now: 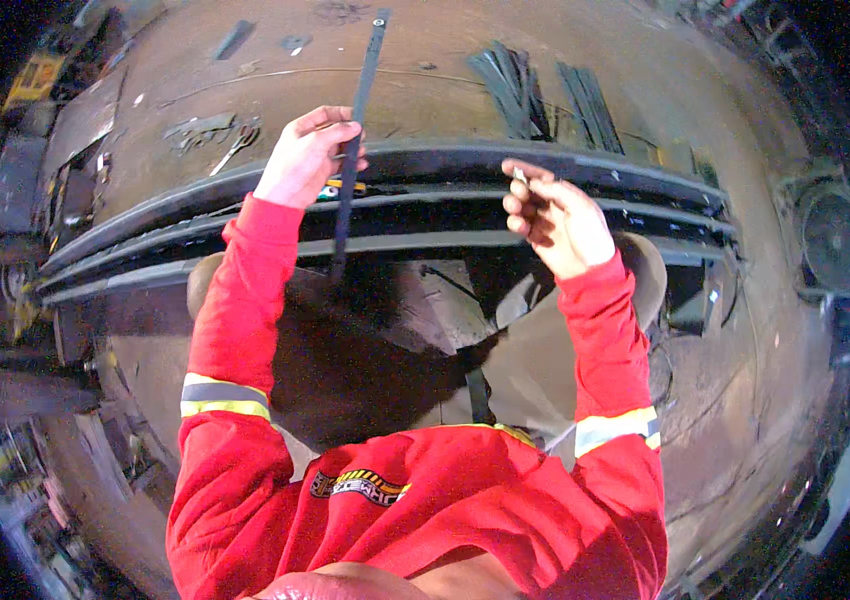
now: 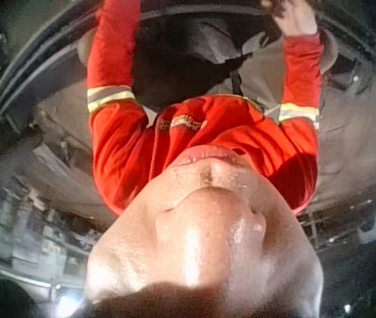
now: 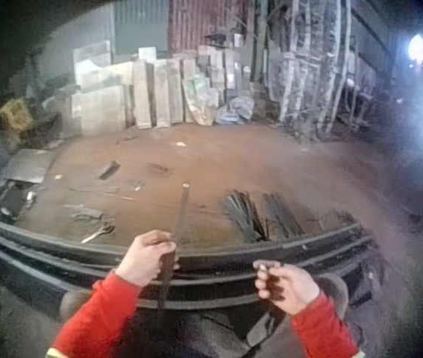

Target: The person sits on the floor and assembles a metal frame structure. They use a screwdriver to tighten screws on the frame and insert long black rubber strips into the frame's grooves. The person handles the frame and strips by hand, occasionally reaching for tools or parts from the surrounding floor.

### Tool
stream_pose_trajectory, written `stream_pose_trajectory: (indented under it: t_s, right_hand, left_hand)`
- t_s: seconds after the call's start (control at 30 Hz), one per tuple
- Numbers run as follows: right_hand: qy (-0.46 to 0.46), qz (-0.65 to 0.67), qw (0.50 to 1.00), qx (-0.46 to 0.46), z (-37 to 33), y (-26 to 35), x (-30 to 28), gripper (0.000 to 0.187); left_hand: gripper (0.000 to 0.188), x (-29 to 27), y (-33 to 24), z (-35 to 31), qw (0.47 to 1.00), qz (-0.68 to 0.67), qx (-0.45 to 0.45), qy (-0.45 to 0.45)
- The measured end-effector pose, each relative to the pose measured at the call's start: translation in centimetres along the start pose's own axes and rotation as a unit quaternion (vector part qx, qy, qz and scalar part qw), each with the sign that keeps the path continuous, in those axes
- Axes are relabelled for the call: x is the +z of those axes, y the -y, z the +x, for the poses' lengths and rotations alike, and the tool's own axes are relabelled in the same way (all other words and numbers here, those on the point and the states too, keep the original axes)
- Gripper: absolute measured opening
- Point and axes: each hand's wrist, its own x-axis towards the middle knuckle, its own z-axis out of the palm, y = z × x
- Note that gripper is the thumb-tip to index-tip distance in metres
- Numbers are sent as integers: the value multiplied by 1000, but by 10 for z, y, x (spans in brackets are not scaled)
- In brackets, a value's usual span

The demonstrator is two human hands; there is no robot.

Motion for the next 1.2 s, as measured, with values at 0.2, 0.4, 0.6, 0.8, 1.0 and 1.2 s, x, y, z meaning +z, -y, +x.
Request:
stream_pose_trajectory:
  t_s: [0.2,0.4,0.6,0.8,1.0,1.2]
  right_hand:
    - [46,15,999,23,2,-19,21,32]
    - [-36,-206,969,-130,7,-29,40,21]
    - [-47,-338,885,-317,10,-52,62,18]
    - [-77,-464,791,-391,22,-65,66,16]
    - [-75,-494,793,-348,16,-62,71,18]
    - [-1,-538,747,-391,18,-61,63,17]
  left_hand:
    - [19,-26,-2,15,995,-58,33,-76]
    - [15,-45,-2,26,986,-91,66,-121]
    - [17,-26,-5,19,982,-105,85,-130]
    - [18,-16,3,19,987,-83,82,-108]
    - [19,-14,8,20,989,-84,86,-84]
    - [18,-11,7,18,989,-84,88,-83]
